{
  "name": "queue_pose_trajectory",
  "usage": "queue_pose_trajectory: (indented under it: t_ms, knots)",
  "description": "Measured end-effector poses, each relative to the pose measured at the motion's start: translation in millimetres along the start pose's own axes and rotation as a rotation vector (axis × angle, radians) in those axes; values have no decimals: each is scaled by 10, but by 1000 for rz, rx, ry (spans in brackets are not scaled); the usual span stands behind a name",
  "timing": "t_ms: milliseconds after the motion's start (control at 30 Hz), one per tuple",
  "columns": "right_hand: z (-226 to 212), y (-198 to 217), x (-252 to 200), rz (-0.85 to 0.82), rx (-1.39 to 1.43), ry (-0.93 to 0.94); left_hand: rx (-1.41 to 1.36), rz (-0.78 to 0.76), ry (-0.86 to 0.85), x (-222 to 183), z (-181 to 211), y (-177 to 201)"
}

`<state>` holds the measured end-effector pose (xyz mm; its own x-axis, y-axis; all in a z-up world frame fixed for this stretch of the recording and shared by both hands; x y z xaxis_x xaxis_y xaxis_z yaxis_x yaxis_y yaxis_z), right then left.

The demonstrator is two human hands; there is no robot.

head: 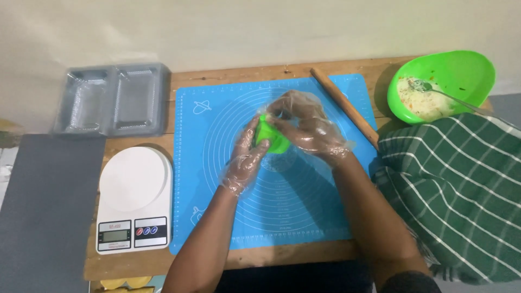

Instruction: Rolling out dough, placing it in a mold, adding filling, and sealing it to create a pastel.

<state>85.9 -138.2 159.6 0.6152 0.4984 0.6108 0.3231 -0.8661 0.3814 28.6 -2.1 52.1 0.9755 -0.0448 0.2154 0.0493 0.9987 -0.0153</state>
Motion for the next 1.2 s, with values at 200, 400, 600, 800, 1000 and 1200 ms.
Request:
queue_pose_trajectory:
  t_ms: [200, 400, 600, 800, 1000, 1200]
  knots:
    - [-371, 3, 64, 123, -257, 120, -171, 91, 92, 6, 50, -2]
    - [195, -24, -59, 249, 42, -603, -576, 371, 240, -2, 401, -21]
    - [330, -74, -126, -64, 244, -511, -901, 320, 97, 70, -71, 142]
    - [-9, -199, -17, -278, -61, -477, -961, 302, 65, 114, 10, 164]
    - [133, -170, -14, -186, 31, -558, -1022, 384, 61, 127, 8, 196]
    - [240, -246, -100, -206, 42, -474, -983, 387, 48, 101, -346, 281]
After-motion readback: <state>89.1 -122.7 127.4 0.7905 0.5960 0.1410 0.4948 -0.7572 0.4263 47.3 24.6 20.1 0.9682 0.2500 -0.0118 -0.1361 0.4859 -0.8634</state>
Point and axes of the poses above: each hand's wrist, its own x-axis towards the middle knuckle, its own y-axis out of the back of the hand, z = x × y, the point moved 6 cm from there along x, towards the middle knuckle, and after that the axes turned 1 degree about -y, right-handed, at the moved point
